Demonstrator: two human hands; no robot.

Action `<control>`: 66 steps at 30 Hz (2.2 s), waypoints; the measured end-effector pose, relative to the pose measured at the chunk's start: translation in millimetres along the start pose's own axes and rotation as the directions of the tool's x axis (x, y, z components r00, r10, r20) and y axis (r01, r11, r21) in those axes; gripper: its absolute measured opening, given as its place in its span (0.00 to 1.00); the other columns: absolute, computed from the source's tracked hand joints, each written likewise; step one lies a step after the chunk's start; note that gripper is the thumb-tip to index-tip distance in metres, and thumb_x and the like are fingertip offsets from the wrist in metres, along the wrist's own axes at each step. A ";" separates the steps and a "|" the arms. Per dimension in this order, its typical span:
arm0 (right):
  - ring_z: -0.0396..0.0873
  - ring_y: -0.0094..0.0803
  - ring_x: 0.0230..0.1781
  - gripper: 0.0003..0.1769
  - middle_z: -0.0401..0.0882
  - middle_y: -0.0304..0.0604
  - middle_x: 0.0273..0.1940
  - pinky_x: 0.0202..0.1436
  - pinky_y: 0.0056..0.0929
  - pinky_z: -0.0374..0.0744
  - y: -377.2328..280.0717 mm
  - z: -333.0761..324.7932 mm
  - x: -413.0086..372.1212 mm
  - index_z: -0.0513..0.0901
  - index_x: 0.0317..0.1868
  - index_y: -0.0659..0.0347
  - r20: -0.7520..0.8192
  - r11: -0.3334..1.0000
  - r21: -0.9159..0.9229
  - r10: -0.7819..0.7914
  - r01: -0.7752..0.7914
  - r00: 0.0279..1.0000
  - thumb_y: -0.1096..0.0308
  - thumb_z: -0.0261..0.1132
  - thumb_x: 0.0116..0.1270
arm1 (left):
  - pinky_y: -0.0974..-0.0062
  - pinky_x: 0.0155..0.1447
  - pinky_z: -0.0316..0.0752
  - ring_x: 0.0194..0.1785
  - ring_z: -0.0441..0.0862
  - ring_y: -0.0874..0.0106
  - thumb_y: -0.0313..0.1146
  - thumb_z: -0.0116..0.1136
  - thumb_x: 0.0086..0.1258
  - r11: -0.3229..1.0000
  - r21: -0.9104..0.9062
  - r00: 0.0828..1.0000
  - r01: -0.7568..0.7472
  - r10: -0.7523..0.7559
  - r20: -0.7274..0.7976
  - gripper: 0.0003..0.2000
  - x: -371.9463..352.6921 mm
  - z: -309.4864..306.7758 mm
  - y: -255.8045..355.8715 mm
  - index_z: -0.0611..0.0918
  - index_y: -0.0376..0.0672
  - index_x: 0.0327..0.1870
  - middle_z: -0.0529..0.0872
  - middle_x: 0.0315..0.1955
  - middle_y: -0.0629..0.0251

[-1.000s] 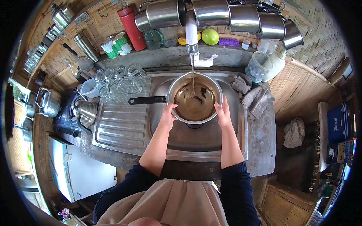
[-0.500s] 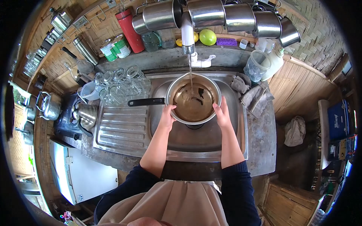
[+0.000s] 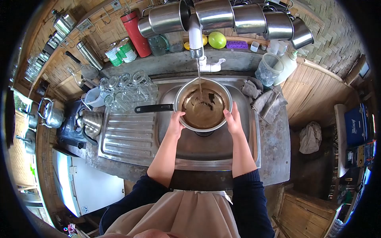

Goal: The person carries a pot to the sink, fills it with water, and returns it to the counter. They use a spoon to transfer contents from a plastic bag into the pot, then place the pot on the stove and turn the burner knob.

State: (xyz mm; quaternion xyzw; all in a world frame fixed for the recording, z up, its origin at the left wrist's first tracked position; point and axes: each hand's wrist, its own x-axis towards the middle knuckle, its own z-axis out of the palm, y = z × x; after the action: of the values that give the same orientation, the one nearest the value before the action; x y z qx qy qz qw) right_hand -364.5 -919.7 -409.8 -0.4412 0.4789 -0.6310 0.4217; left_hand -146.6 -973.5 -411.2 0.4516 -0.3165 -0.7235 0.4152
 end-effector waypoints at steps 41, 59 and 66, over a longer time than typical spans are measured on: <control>0.62 0.34 0.57 0.38 0.66 0.50 0.55 0.61 0.29 0.57 -5.1 3.8 -3.1 0.58 0.60 0.72 -0.009 1.000 -0.011 -0.001 0.000 1.000 0.50 0.57 0.59 | 0.66 0.39 0.78 0.44 0.76 0.65 0.37 0.50 0.54 1.000 0.013 0.999 0.013 -0.012 -0.050 0.23 -5.0 5.9 6.2 0.66 0.40 0.52 0.74 0.44 0.56; 0.61 0.33 0.59 0.37 0.65 0.49 0.56 0.62 0.28 0.56 2.1 1.3 -1.6 0.57 0.61 0.72 -0.015 1.000 0.014 -0.015 0.015 1.000 0.53 0.57 0.60 | 0.63 0.45 0.76 0.46 0.78 0.64 0.42 0.49 0.55 1.000 0.018 0.997 0.000 0.001 -0.075 0.24 1.7 0.8 -1.5 0.67 0.36 0.51 0.76 0.45 0.53; 0.63 0.33 0.57 0.35 0.67 0.49 0.54 0.61 0.28 0.58 0.1 0.6 -2.7 0.59 0.60 0.71 0.001 1.000 0.008 0.002 -0.002 1.000 0.54 0.56 0.60 | 0.65 0.41 0.77 0.46 0.76 0.64 0.41 0.50 0.54 1.000 -0.011 1.000 0.011 -0.011 -0.018 0.25 4.6 -1.0 -3.1 0.66 0.41 0.54 0.72 0.46 0.57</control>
State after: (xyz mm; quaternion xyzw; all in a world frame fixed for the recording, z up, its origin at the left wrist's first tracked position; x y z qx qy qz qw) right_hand -363.2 -917.3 -410.3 -0.4393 0.4767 -0.6322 0.4243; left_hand -147.8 -976.2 -416.0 0.4577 -0.3061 -0.7234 0.4165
